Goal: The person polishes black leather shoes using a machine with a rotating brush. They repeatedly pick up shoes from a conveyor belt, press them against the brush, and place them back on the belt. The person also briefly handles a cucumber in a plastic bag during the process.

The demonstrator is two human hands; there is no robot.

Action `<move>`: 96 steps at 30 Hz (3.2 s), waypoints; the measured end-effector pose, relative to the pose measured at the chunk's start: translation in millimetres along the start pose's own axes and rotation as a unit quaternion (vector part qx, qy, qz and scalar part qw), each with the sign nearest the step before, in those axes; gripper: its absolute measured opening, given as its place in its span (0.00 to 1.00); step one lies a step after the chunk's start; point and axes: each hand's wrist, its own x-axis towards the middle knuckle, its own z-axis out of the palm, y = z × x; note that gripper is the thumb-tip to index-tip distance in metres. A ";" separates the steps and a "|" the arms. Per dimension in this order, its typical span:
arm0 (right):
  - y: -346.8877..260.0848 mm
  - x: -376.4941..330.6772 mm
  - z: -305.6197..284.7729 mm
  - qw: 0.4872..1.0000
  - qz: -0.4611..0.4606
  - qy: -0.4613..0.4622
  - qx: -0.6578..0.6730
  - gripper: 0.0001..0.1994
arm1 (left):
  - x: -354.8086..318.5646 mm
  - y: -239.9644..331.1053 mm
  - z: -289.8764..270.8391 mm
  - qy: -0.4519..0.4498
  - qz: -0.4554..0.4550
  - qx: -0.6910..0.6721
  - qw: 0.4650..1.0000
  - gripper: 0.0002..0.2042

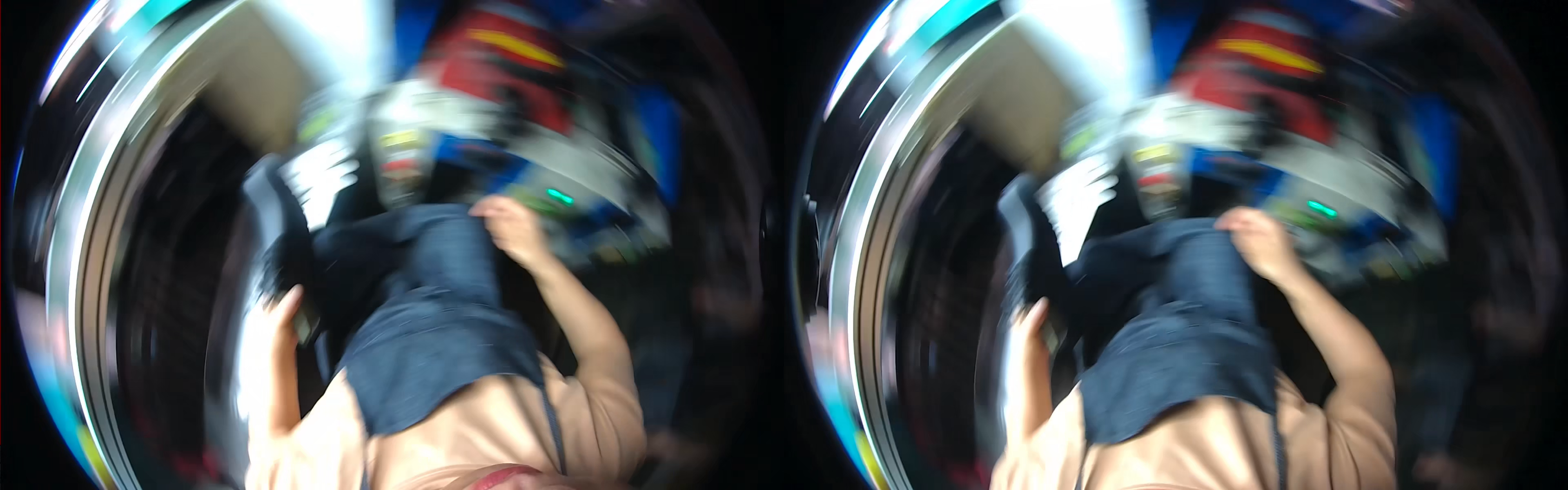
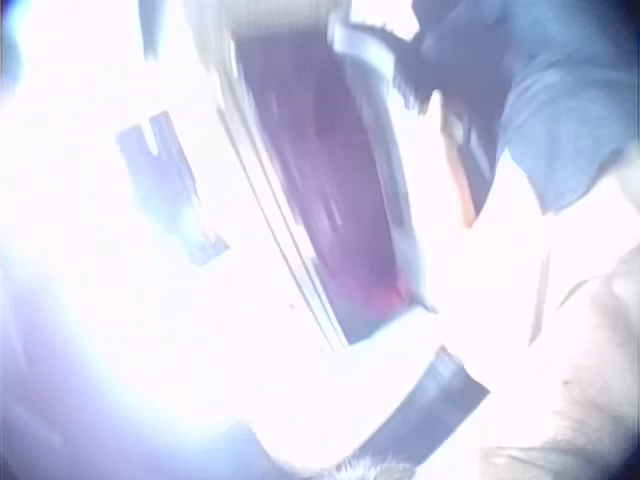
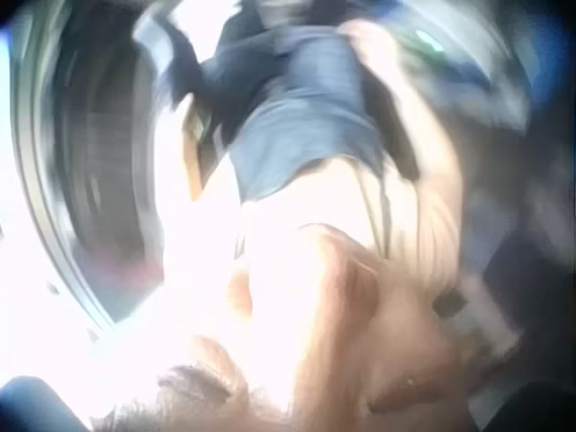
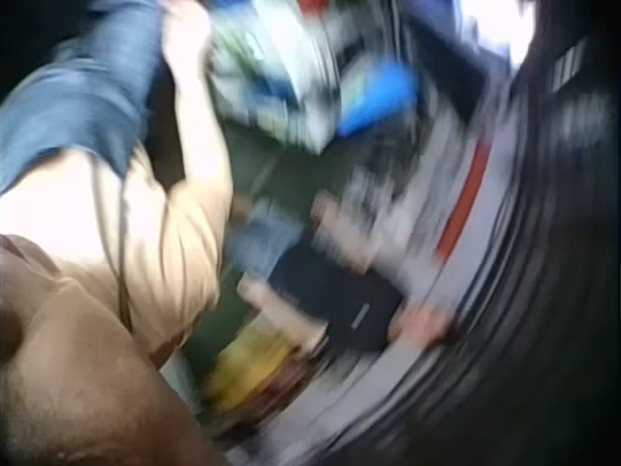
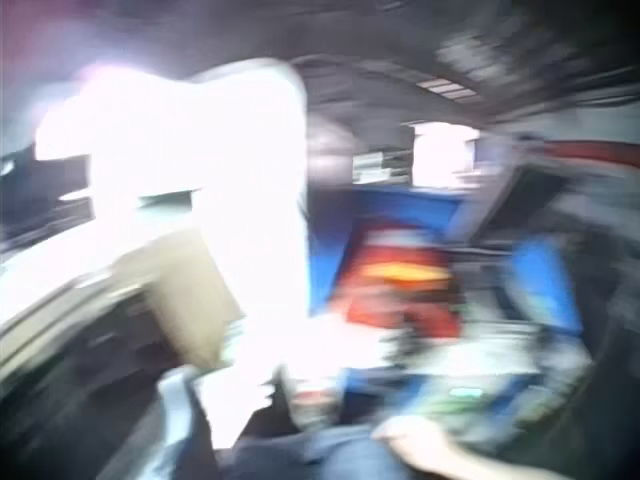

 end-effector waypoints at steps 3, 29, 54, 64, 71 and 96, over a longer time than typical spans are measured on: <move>24.0 -4.5 -4.3 0.998 0.055 0.026 -0.018 0.10 | -11.5 -4.6 -53.0 0.049 0.003 -0.045 0.998 0.28; 48.7 -61.4 18.1 0.990 0.056 -0.076 -0.103 0.15 | -26.1 -9.2 70.9 -0.133 0.031 0.015 0.990 0.35; 39.9 29.3 54.1 0.968 0.119 -0.172 -0.138 0.14 | -107.3 60.2 -496.8 0.497 0.286 0.139 0.808 0.23; 50.8 2.4 71.5 0.971 0.148 -0.122 -0.140 0.13 | -65.7 77.4 -447.6 0.669 0.023 0.532 0.518 0.26; 58.7 13.8 54.5 0.964 0.058 -0.094 -0.242 0.11 | -35.7 59.3 -365.1 0.554 0.362 0.660 0.357 0.14; 88.7 16.0 35.9 0.882 -0.181 0.083 -0.428 0.03 | 80.7 -16.5 -190.1 0.294 0.343 0.501 0.738 0.12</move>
